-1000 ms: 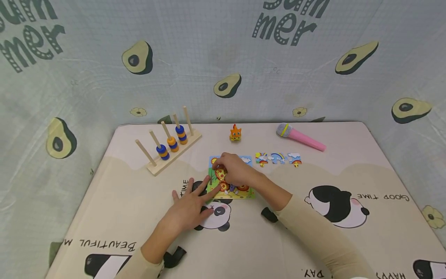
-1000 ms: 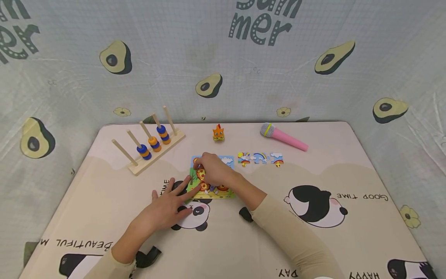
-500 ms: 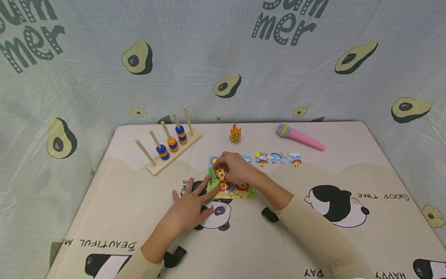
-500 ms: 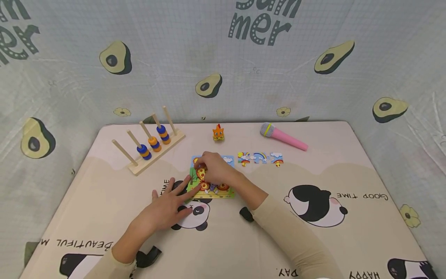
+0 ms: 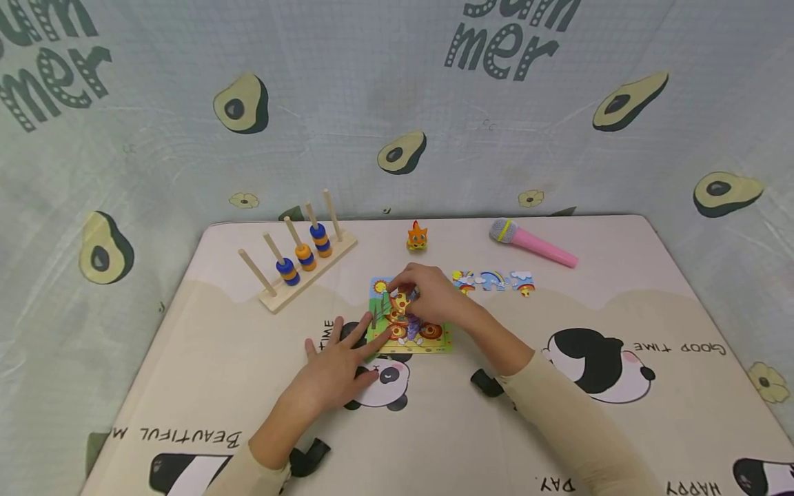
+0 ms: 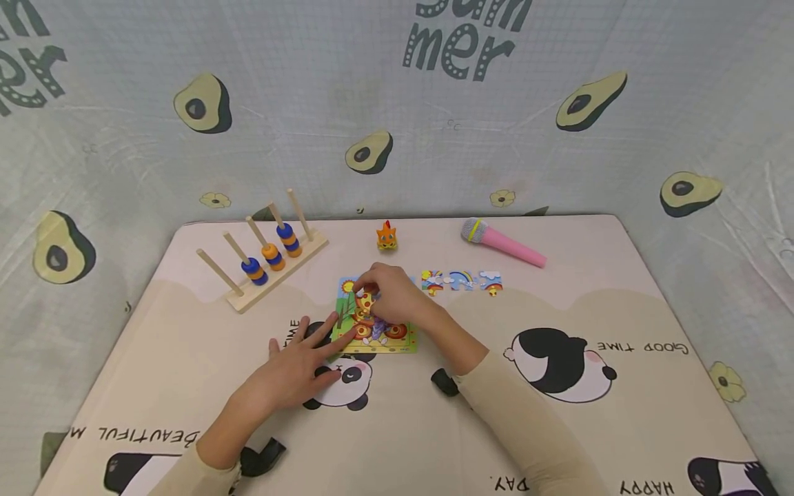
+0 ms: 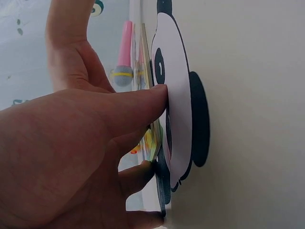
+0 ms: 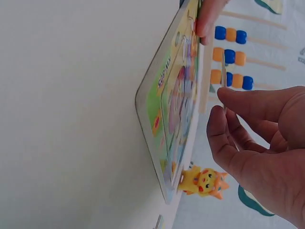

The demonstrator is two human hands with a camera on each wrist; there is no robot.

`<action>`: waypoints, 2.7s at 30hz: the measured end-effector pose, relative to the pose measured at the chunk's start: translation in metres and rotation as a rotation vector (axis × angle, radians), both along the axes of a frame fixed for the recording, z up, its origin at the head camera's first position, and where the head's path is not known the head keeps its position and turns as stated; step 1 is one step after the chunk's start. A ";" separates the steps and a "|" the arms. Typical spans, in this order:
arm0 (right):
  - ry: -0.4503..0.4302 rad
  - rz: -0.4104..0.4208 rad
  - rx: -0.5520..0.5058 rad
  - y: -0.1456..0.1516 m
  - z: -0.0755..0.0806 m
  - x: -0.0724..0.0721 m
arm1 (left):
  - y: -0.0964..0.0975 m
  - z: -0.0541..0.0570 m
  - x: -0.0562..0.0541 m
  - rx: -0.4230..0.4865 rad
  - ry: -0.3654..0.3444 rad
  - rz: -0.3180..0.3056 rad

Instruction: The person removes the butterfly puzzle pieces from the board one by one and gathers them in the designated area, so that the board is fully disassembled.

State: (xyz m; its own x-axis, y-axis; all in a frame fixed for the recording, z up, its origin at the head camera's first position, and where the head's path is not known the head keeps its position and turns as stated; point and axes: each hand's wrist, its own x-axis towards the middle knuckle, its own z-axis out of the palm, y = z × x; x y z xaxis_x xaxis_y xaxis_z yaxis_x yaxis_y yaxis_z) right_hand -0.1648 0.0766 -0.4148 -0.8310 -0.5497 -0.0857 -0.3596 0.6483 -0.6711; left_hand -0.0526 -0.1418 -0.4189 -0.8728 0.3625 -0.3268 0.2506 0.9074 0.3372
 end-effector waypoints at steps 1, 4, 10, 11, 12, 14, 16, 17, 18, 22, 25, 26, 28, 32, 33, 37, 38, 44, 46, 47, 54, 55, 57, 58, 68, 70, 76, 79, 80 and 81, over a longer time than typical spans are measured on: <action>0.001 -0.006 -0.002 0.002 0.000 0.000 | 0.000 0.000 0.000 0.001 0.001 0.000; -0.013 -0.024 -0.020 0.007 0.002 0.001 | 0.000 -0.001 0.000 0.001 -0.001 0.001; -0.019 -0.037 -0.055 0.019 0.006 0.003 | 0.000 -0.001 0.000 -0.002 -0.006 0.004; -0.018 -0.038 -0.060 0.021 0.007 0.003 | 0.000 0.000 0.000 0.001 -0.008 0.004; -0.017 -0.040 -0.066 0.024 0.007 0.004 | 0.000 0.000 0.001 0.003 -0.010 0.004; -0.020 -0.050 -0.077 0.029 0.008 0.005 | 0.000 0.001 0.001 0.005 -0.011 0.003; -0.021 -0.066 -0.085 0.034 0.008 0.006 | 0.000 0.002 0.002 0.012 -0.015 0.000; -0.020 -0.073 -0.090 0.037 0.008 0.006 | 0.000 0.002 0.002 0.012 -0.016 -0.001; -0.022 -0.083 -0.093 0.039 0.009 0.006 | 0.000 0.002 0.002 0.012 -0.018 -0.001; -0.008 -0.103 -0.100 0.051 0.011 0.008 | 0.001 0.001 0.002 0.012 -0.017 0.001; 0.014 -0.108 -0.099 0.059 0.013 0.009 | 0.000 0.000 0.001 0.009 -0.011 0.004; 0.019 -0.111 -0.097 0.062 0.013 0.009 | 0.000 0.000 0.001 0.008 -0.010 0.005; 0.032 -0.112 -0.095 0.067 0.013 0.009 | 0.000 -0.001 0.001 0.011 -0.007 0.007; 0.048 -0.119 -0.089 0.076 0.013 0.009 | 0.000 -0.001 0.000 0.013 -0.006 0.013; 0.051 -0.121 -0.086 0.078 0.012 0.009 | 0.000 -0.002 0.001 0.015 -0.006 0.013; 0.052 -0.122 -0.080 0.085 0.012 0.009 | 0.000 -0.002 0.000 0.017 -0.007 0.015; 0.048 -0.119 -0.080 0.087 0.012 0.009 | 0.000 -0.001 0.000 0.018 -0.007 0.016; 0.038 -0.122 -0.072 0.098 0.016 0.012 | -0.001 0.000 0.000 0.017 -0.008 0.017; 0.036 -0.130 -0.065 0.102 0.016 0.013 | 0.000 0.000 0.000 0.018 -0.009 0.011; 0.033 -0.133 -0.062 0.105 0.016 0.014 | 0.000 0.001 0.000 0.019 -0.010 0.009; 0.025 -0.133 -0.073 0.116 0.014 0.015 | -0.001 0.001 0.001 0.014 0.005 0.010; 0.030 -0.127 -0.075 0.117 0.014 0.015 | -0.001 0.001 0.001 0.011 0.006 0.011; 0.036 -0.113 -0.080 0.118 0.014 0.014 | -0.001 0.001 0.000 0.008 0.010 0.010; 0.035 -0.109 -0.080 0.118 0.013 0.014 | -0.001 0.001 0.000 0.011 0.010 0.011; 0.002 -0.109 -0.065 0.122 0.001 0.010 | -0.001 0.002 0.001 0.010 0.010 0.015; -0.014 -0.116 -0.053 0.122 -0.004 0.009 | -0.001 0.001 0.001 0.008 0.008 0.015; -0.027 -0.135 -0.014 0.121 -0.012 0.008 | 0.000 -0.002 0.000 0.014 0.003 0.012; -0.038 -0.140 -0.007 0.120 -0.012 0.008 | 0.000 -0.003 0.000 0.014 0.002 0.012; -0.039 -0.142 -0.004 0.119 -0.011 0.009 | -0.001 -0.002 0.000 0.017 0.001 0.013; -0.039 -0.140 0.000 0.118 -0.011 0.009 | -0.001 -0.002 0.001 0.016 0.002 0.014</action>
